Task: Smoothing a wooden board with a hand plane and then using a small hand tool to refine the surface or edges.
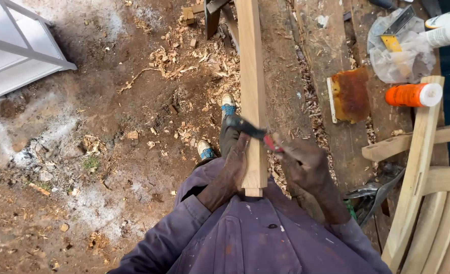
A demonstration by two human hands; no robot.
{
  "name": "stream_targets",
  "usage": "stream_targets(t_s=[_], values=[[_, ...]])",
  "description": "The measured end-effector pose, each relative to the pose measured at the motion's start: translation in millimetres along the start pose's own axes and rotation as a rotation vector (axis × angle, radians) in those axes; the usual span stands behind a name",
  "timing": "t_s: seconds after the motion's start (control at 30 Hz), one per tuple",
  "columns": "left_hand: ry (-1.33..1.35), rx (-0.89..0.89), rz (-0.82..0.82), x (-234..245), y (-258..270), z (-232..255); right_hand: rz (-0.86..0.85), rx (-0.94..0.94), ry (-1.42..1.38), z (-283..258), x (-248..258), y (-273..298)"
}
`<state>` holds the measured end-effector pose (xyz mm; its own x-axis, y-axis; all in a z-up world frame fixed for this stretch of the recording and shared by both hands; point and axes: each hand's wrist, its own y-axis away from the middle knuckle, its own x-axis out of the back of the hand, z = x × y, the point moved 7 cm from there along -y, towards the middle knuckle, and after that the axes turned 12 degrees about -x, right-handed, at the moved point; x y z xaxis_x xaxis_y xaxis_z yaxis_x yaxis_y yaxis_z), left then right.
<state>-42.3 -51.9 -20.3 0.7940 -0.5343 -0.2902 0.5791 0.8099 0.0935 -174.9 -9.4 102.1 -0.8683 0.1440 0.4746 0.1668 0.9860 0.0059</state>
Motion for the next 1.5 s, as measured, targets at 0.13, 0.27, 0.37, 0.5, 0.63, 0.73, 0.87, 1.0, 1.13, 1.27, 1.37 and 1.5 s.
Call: stream_targets(t_s=[0.13,0.27,0.37,0.5,0.63,0.73,0.87,1.0,1.13,1.27,1.37,1.5], values=[[0.594,0.670,0.265,9,37,-23,-0.016,-0.026,-0.081,-15,-1,8],[1.176,0.419,-0.256,-12,29,-44,-0.159,-0.097,0.042,-50,-10,37],[1.563,0.159,-0.634,-13,13,-50,-0.197,-0.120,0.083,-57,-13,47],[1.714,0.492,-0.507,-20,12,-55,-0.204,-0.082,0.159,-66,-15,32],[0.791,0.604,0.050,-2,23,-63,-0.198,-0.080,0.140,-39,-18,16],[0.690,0.681,0.188,-3,37,-34,-0.199,-0.086,0.187,-5,-18,-16],[0.495,0.824,0.424,11,32,6,-0.205,-0.134,0.228,84,-11,-88],[0.435,0.817,0.381,13,38,0,-0.124,-0.014,0.369,84,8,-162],[0.434,0.804,0.370,20,34,27,-0.324,-0.052,0.255,61,-5,-163],[-0.189,0.385,0.910,82,79,-197,-0.250,0.055,0.246,-19,-22,-69],[-0.347,0.053,0.970,106,120,-368,-0.287,0.062,0.235,-14,-35,-34],[-0.555,-0.464,0.975,27,31,29,-0.305,0.056,0.247,16,-34,-14]])
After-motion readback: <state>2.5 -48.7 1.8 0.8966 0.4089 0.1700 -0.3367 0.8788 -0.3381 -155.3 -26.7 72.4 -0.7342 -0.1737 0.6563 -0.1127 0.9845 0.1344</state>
